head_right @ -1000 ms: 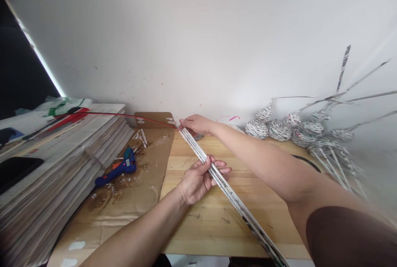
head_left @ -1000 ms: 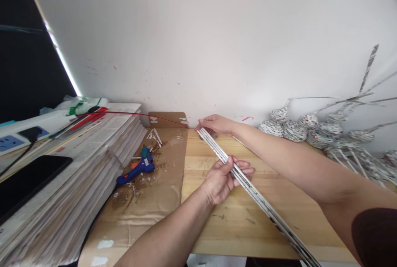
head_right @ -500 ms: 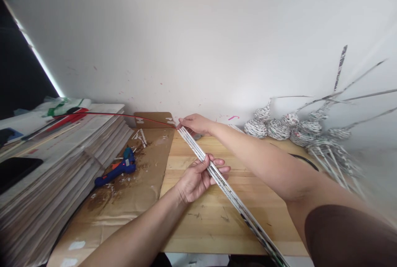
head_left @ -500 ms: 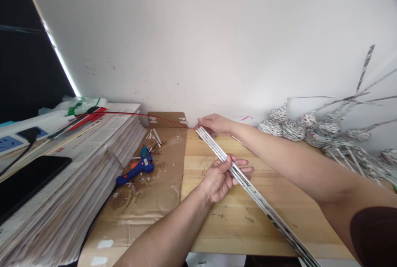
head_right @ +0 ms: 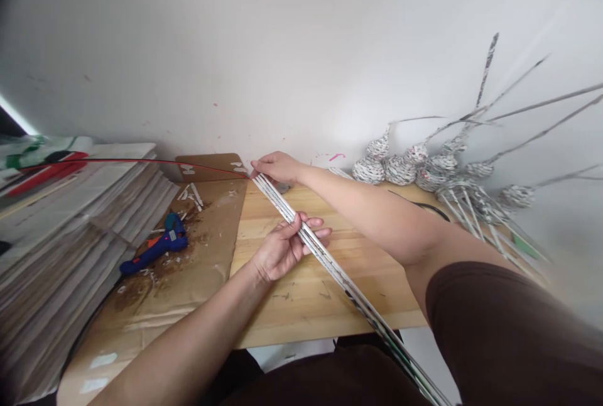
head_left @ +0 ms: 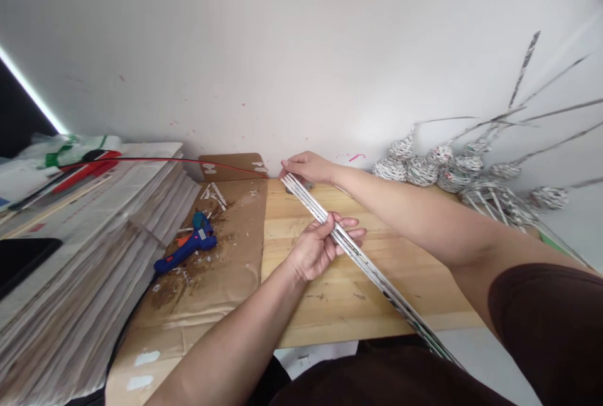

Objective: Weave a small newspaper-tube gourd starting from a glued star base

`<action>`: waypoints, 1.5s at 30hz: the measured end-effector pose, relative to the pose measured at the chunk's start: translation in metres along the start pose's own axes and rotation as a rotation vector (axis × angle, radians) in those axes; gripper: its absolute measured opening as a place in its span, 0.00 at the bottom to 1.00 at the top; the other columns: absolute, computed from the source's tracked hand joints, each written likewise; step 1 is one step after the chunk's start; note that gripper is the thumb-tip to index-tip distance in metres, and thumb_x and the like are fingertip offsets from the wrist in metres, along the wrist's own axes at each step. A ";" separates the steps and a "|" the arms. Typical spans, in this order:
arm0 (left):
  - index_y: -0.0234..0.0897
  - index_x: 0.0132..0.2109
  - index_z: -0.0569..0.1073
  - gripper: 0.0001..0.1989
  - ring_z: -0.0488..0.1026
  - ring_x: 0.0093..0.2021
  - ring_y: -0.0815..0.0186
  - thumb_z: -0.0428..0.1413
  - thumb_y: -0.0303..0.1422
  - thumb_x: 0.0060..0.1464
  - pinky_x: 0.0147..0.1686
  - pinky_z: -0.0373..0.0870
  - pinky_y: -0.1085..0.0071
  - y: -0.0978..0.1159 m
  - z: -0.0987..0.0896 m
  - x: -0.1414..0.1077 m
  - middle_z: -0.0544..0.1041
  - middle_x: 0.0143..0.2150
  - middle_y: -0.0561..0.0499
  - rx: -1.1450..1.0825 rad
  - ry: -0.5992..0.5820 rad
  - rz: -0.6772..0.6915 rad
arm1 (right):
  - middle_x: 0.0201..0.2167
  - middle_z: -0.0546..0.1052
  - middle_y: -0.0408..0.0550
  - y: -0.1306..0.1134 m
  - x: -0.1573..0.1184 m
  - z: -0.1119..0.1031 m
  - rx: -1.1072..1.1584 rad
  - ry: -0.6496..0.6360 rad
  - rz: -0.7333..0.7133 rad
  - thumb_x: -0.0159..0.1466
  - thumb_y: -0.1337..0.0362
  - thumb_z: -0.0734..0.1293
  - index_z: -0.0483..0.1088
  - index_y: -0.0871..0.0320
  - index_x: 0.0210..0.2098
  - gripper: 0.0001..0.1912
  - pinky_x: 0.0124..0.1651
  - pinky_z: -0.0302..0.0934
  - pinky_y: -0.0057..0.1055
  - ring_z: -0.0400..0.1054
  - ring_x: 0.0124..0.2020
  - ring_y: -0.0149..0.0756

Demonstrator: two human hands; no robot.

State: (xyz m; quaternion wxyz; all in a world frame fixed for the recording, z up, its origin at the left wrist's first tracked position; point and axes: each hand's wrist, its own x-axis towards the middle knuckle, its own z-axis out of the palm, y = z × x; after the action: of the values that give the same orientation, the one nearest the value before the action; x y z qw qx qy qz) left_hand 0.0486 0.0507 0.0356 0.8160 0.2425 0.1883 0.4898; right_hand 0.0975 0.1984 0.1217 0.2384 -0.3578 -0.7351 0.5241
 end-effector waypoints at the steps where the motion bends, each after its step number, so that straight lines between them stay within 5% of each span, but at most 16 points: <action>1: 0.33 0.40 0.70 0.06 0.80 0.46 0.52 0.53 0.33 0.63 0.50 0.74 0.51 0.000 0.000 0.000 0.80 0.45 0.42 0.004 0.003 -0.005 | 0.21 0.77 0.44 0.000 0.000 0.000 0.001 0.000 -0.002 0.69 0.57 0.63 0.77 0.64 0.31 0.18 0.26 0.64 0.24 0.69 0.22 0.28; 4: 0.34 0.41 0.70 0.06 0.80 0.46 0.53 0.52 0.32 0.64 0.50 0.74 0.50 0.001 0.000 0.000 0.80 0.45 0.43 0.005 0.011 -0.012 | 0.22 0.77 0.44 -0.003 0.000 0.000 -0.001 -0.004 0.001 0.70 0.57 0.63 0.77 0.65 0.32 0.19 0.26 0.64 0.23 0.70 0.23 0.29; 11: 0.34 0.40 0.70 0.08 0.80 0.47 0.54 0.49 0.33 0.65 0.54 0.73 0.49 0.013 -0.004 0.003 0.80 0.44 0.44 0.004 0.065 0.083 | 0.39 0.80 0.53 0.008 -0.037 -0.006 0.126 0.131 0.162 0.72 0.53 0.58 0.68 0.63 0.54 0.21 0.28 0.67 0.25 0.73 0.26 0.31; 17: 0.34 0.39 0.70 0.11 0.80 0.47 0.57 0.46 0.32 0.67 0.57 0.70 0.49 0.023 -0.010 0.010 0.81 0.44 0.44 0.016 0.179 0.144 | 0.29 0.80 0.51 0.049 -0.119 -0.020 0.180 -0.059 0.386 0.71 0.54 0.59 0.74 0.64 0.41 0.20 0.29 0.68 0.26 0.73 0.25 0.31; 21: 0.35 0.37 0.69 0.12 0.80 0.48 0.59 0.45 0.31 0.67 0.59 0.69 0.50 0.026 -0.015 0.014 0.81 0.43 0.46 0.028 0.259 0.236 | 0.31 0.80 0.51 0.059 -0.167 -0.018 0.279 -0.243 0.432 0.67 0.47 0.64 0.75 0.64 0.41 0.24 0.30 0.68 0.25 0.74 0.26 0.31; 27: 0.34 0.36 0.70 0.12 0.80 0.46 0.59 0.45 0.30 0.67 0.58 0.70 0.50 0.029 -0.019 0.016 0.81 0.42 0.46 0.084 0.327 0.274 | 0.26 0.78 0.47 0.061 -0.195 -0.019 0.147 -0.228 0.440 0.64 0.54 0.68 0.74 0.64 0.39 0.17 0.35 0.68 0.30 0.74 0.27 0.32; 30: 0.34 0.34 0.69 0.14 0.80 0.46 0.59 0.44 0.29 0.67 0.58 0.71 0.51 0.033 -0.020 0.017 0.81 0.41 0.46 0.041 0.405 0.337 | 0.31 0.80 0.49 0.050 -0.209 -0.025 -0.279 -0.047 0.308 0.64 0.59 0.68 0.76 0.61 0.39 0.11 0.40 0.66 0.33 0.74 0.32 0.36; 34: 0.34 0.33 0.69 0.15 0.79 0.49 0.60 0.43 0.29 0.68 0.59 0.70 0.51 0.038 -0.022 0.018 0.82 0.41 0.46 -0.011 0.438 0.396 | 0.41 0.80 0.53 0.024 -0.241 -0.005 -0.611 0.379 -0.169 0.68 0.60 0.63 0.76 0.58 0.44 0.13 0.51 0.61 0.36 0.71 0.45 0.41; 37: 0.35 0.32 0.69 0.16 0.79 0.49 0.61 0.42 0.29 0.68 0.60 0.70 0.54 0.040 -0.023 0.018 0.82 0.40 0.48 -0.023 0.449 0.399 | 0.30 0.79 0.50 0.023 -0.253 0.030 -0.520 0.341 -0.289 0.69 0.57 0.61 0.76 0.58 0.33 0.17 0.45 0.63 0.32 0.71 0.36 0.37; 40: 0.35 0.31 0.69 0.18 0.80 0.48 0.62 0.41 0.28 0.68 0.60 0.70 0.56 0.041 -0.021 0.017 0.83 0.39 0.48 -0.036 0.481 0.391 | 0.30 0.79 0.48 0.045 -0.243 0.059 -0.305 0.098 -0.125 0.70 0.57 0.61 0.76 0.59 0.34 0.16 0.38 0.64 0.27 0.73 0.33 0.34; 45: 0.35 0.30 0.70 0.20 0.80 0.47 0.64 0.40 0.28 0.68 0.59 0.71 0.58 0.043 -0.017 0.014 0.83 0.38 0.49 -0.046 0.486 0.372 | 0.31 0.77 0.45 0.079 -0.207 0.065 0.188 0.167 0.205 0.70 0.62 0.60 0.68 0.60 0.55 0.16 0.29 0.65 0.24 0.71 0.25 0.27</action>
State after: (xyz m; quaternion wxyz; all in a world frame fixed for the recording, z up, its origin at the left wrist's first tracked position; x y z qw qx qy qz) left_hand 0.0155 0.0844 0.0459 0.6488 0.1298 0.3192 0.6785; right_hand 0.2026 0.0142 0.0302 0.2764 -0.4492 -0.6202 0.5807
